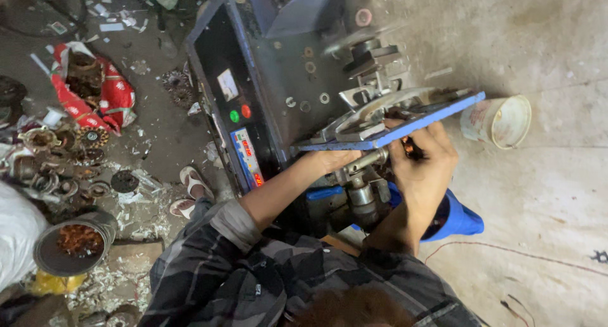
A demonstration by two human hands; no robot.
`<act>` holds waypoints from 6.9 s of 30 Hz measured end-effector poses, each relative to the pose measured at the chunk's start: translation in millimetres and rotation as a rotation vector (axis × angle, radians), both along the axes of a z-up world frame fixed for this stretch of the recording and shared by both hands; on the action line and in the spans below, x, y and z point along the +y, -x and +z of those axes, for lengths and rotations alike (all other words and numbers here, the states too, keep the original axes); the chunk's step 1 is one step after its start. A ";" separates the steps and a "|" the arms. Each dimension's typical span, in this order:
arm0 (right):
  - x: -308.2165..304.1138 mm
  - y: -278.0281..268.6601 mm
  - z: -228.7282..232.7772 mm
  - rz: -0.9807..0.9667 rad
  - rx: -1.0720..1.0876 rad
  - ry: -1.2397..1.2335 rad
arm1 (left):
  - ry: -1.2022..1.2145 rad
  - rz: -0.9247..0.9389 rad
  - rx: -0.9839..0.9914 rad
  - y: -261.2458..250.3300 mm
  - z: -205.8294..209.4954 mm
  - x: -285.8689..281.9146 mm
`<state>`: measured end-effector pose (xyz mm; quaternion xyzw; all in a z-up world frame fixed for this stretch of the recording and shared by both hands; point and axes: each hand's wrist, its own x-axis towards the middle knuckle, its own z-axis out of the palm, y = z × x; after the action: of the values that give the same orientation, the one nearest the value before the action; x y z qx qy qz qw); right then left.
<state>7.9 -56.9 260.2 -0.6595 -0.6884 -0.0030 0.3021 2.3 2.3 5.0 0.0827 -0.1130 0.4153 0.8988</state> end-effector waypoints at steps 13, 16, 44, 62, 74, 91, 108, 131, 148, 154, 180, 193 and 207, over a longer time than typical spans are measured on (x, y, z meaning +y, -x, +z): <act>-0.5 -0.2 -0.8 -0.010 0.007 0.002 | 0.046 0.021 0.021 -21.1 -21.1 1.5; -1.0 1.3 -0.6 -0.022 0.026 0.006 | 0.023 -0.010 0.023 -15.8 -17.2 1.9; -1.0 -1.1 -2.4 0.021 0.039 0.000 | 0.059 0.052 -0.099 -28.5 -31.3 1.8; -3.1 -1.5 2.0 -0.025 0.042 0.046 | -0.079 -0.134 0.384 60.1 31.4 -33.4; -0.1 2.5 4.2 -0.029 0.059 0.042 | -0.944 0.325 1.138 252.1 161.5 -6.7; 1.2 -0.1 4.3 -0.004 0.104 0.017 | -0.557 0.739 0.701 152.6 163.1 113.1; -1.8 -1.2 3.2 -0.015 0.141 0.046 | -0.233 0.754 0.235 176.0 143.4 48.7; -0.4 -16.0 -6.1 0.059 0.120 -0.014 | -0.637 0.824 1.052 89.9 118.7 -68.8; -28.7 -51.5 -86.6 0.126 0.419 -0.226 | -0.840 0.908 1.117 104.7 105.2 -55.0; -35.1 -55.7 -89.7 0.149 0.383 -0.130 | -0.907 0.926 1.086 104.5 99.9 -54.1; -71.8 -60.1 -60.6 0.262 0.292 -0.247 | -0.785 0.182 0.488 108.0 108.0 -25.9; -31.0 -51.6 -42.2 0.109 0.270 -0.203 | 0.065 -0.016 0.122 35.8 57.8 -16.7; -22.3 -27.6 -32.3 0.128 0.069 -0.213 | 0.177 0.006 0.204 30.4 64.3 -6.1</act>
<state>35.5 -79.2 227.9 -0.5782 -0.7140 -0.0340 0.3935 -28.1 -3.7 69.3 0.0455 0.0164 0.4157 0.9082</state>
